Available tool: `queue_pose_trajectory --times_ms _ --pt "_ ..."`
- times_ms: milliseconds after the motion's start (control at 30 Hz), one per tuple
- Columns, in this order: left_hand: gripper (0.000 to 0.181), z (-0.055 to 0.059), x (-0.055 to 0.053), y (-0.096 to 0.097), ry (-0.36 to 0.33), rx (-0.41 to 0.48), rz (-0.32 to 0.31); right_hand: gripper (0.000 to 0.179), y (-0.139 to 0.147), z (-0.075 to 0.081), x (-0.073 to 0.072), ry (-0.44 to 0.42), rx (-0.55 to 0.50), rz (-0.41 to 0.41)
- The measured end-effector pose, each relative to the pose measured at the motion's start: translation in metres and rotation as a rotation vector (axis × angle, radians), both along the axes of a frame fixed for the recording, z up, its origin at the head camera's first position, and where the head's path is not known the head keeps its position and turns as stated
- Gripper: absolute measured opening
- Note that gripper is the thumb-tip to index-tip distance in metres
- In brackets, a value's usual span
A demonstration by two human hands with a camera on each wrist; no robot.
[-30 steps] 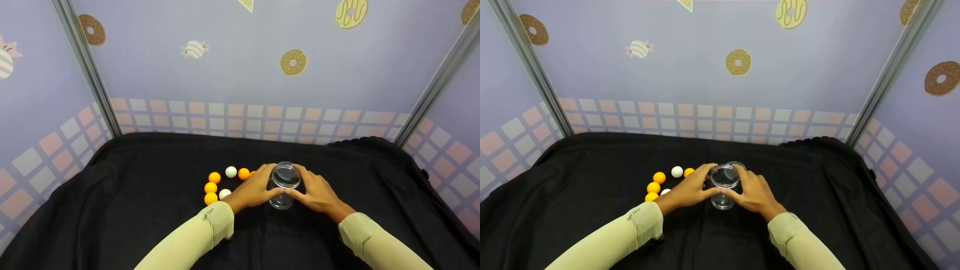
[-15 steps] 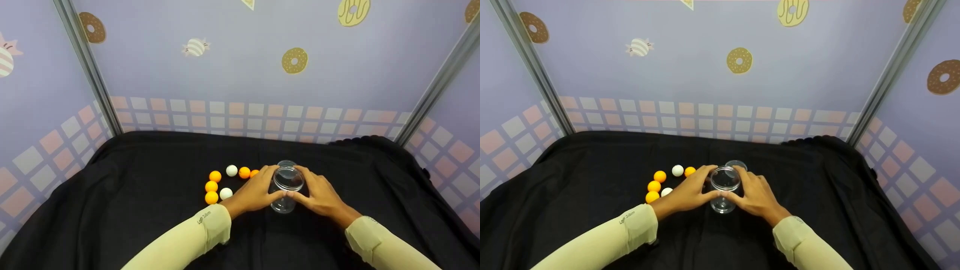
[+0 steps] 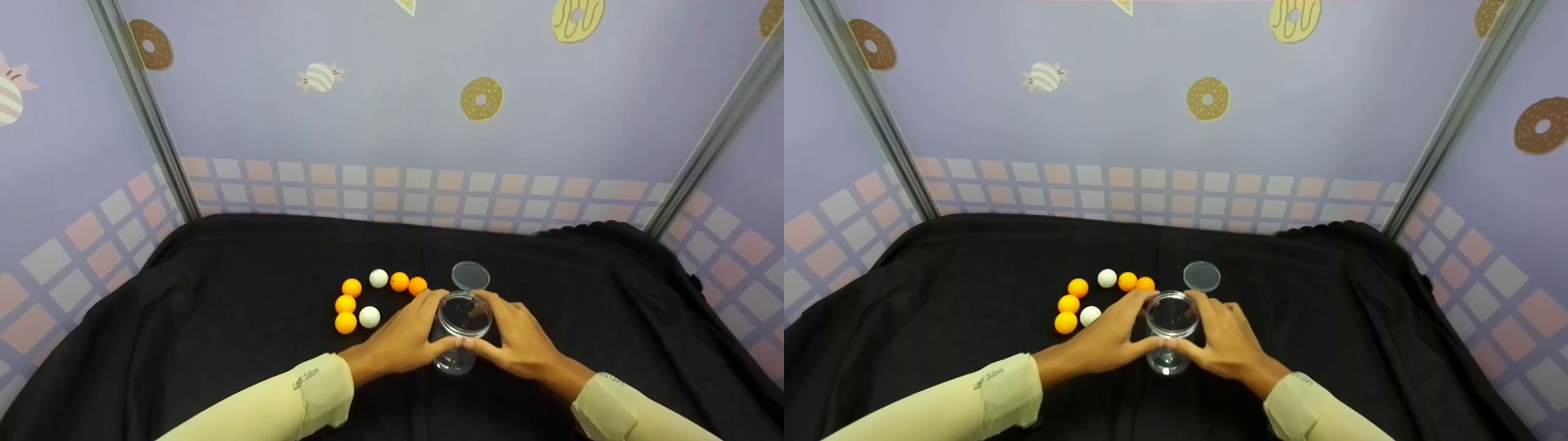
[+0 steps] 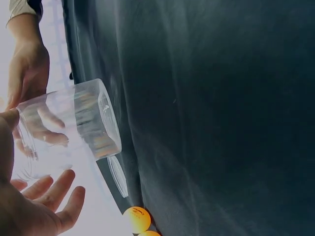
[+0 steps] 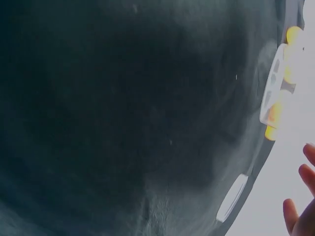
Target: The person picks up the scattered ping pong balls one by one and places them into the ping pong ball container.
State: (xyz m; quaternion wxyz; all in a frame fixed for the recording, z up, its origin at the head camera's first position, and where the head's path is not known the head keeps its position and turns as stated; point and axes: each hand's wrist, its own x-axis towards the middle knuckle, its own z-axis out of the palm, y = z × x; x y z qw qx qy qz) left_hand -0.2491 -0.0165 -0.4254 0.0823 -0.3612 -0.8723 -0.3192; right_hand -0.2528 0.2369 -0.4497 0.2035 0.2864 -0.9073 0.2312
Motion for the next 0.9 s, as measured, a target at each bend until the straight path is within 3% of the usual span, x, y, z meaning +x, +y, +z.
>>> queue_pose_trajectory --times_ms 267,533,700,900 --pt "0.072 -0.004 0.025 -0.01 0.026 0.012 0.014 0.079 -0.007 -0.005 0.018 0.038 0.024 0.046" --pt "0.069 -0.007 0.045 -0.013 -0.005 0.006 0.043 0.082 -0.011 -0.008 0.032 0.063 0.045 0.084" --pt "0.069 -0.01 0.051 -0.015 -0.019 -0.001 0.036 0.083 -0.013 -0.011 0.037 0.063 0.058 0.088" --pt "0.068 -0.015 0.052 -0.017 0.01 0.013 0.027 0.084 -0.014 -0.013 0.038 0.09 0.059 0.088"
